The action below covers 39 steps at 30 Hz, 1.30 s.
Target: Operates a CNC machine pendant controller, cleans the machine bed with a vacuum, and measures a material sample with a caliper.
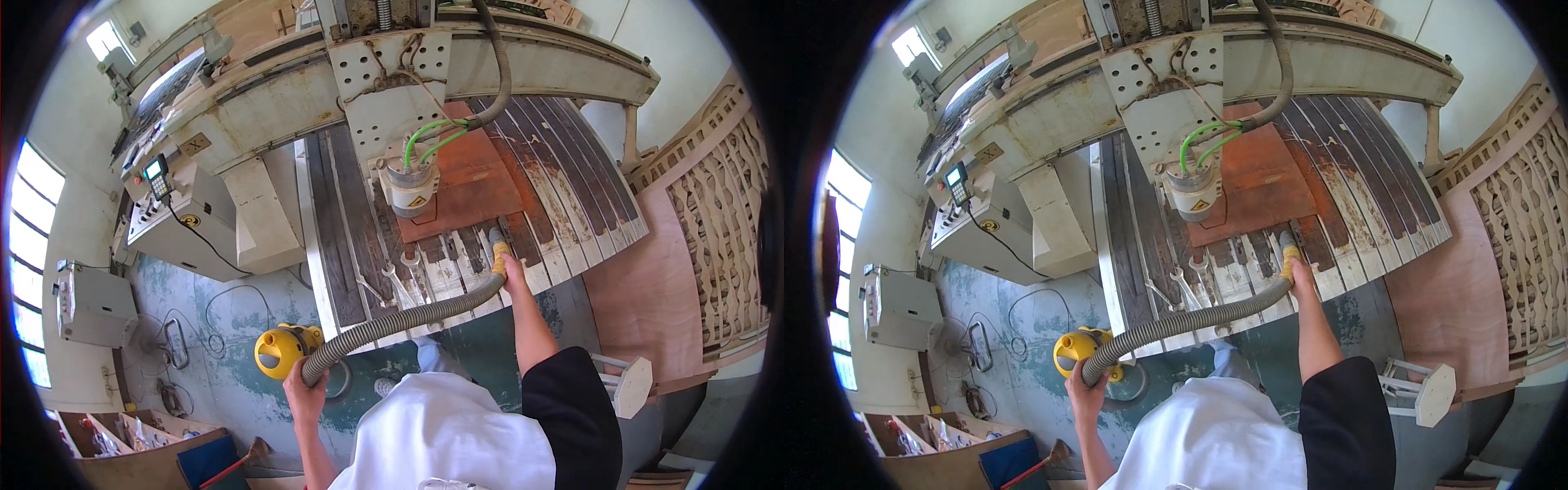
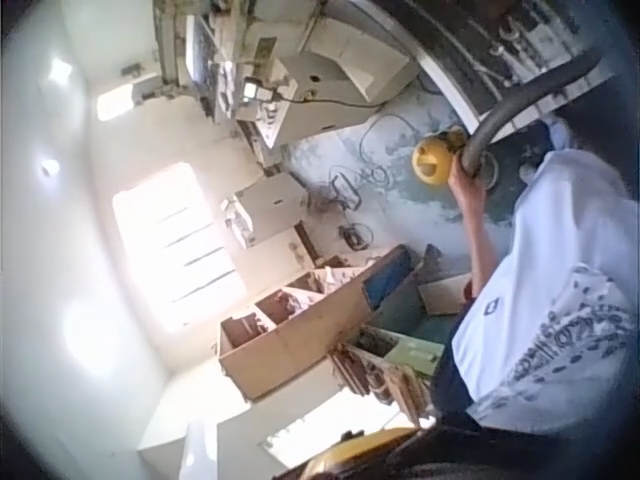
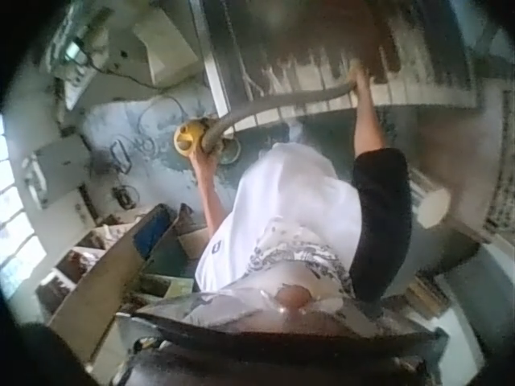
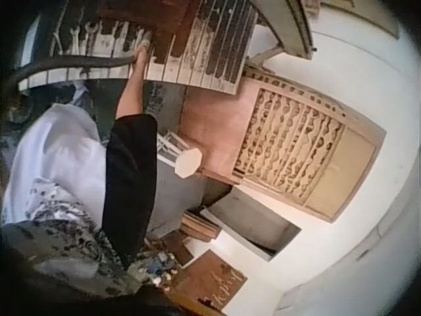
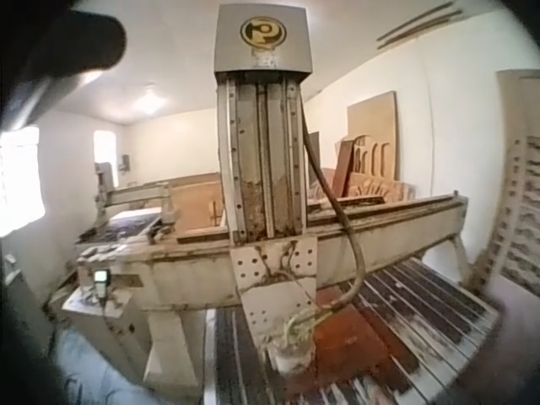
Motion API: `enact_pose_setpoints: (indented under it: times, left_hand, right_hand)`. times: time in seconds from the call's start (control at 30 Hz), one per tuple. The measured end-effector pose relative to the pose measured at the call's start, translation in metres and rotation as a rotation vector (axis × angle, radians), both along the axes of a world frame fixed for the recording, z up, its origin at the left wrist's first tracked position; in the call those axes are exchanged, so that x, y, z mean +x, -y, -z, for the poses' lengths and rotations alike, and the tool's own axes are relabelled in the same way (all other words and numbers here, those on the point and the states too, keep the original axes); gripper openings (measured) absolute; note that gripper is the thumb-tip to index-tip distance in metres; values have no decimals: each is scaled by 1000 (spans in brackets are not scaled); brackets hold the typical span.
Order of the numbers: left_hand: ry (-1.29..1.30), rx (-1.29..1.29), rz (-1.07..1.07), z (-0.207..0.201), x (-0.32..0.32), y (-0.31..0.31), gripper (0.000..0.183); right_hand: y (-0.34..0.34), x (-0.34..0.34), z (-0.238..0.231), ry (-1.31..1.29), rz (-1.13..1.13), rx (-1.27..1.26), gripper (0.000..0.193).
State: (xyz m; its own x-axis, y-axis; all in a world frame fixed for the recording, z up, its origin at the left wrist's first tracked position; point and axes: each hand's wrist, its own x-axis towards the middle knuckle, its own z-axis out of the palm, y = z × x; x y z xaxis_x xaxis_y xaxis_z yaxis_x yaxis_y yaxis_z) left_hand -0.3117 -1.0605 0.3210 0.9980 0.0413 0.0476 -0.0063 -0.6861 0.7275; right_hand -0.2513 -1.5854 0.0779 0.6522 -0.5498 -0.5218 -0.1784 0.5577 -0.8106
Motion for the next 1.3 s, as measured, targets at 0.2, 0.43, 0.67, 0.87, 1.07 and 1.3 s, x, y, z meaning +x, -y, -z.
enact_pose_setpoints:
  times: [0.2,0.43,0.67,0.87,1.07,1.3]
  left_hand:
    - [3,-65,-70,2,-5,-10,32]
    - [-19,-124,-201,9,-28,-48,31]
    - [1,-77,-414,20,-68,-135,31]
    - [9,31,-575,51,-154,-250,25]
    - [-205,-2,-435,54,-178,-358,26]
    - [264,-64,-884,33,-124,-466,28]
  right_hand:
    - [-37,-41,-11,-55,-95,105,28]
    - [-88,-83,-22,-61,-151,239,27]
    - [-160,-93,-60,-32,-239,284,23]
    - [-281,-56,-155,222,-495,-334,49]
    - [-330,-5,-153,564,-995,-745,63]
    - [-458,19,-210,487,-1279,-1334,34]
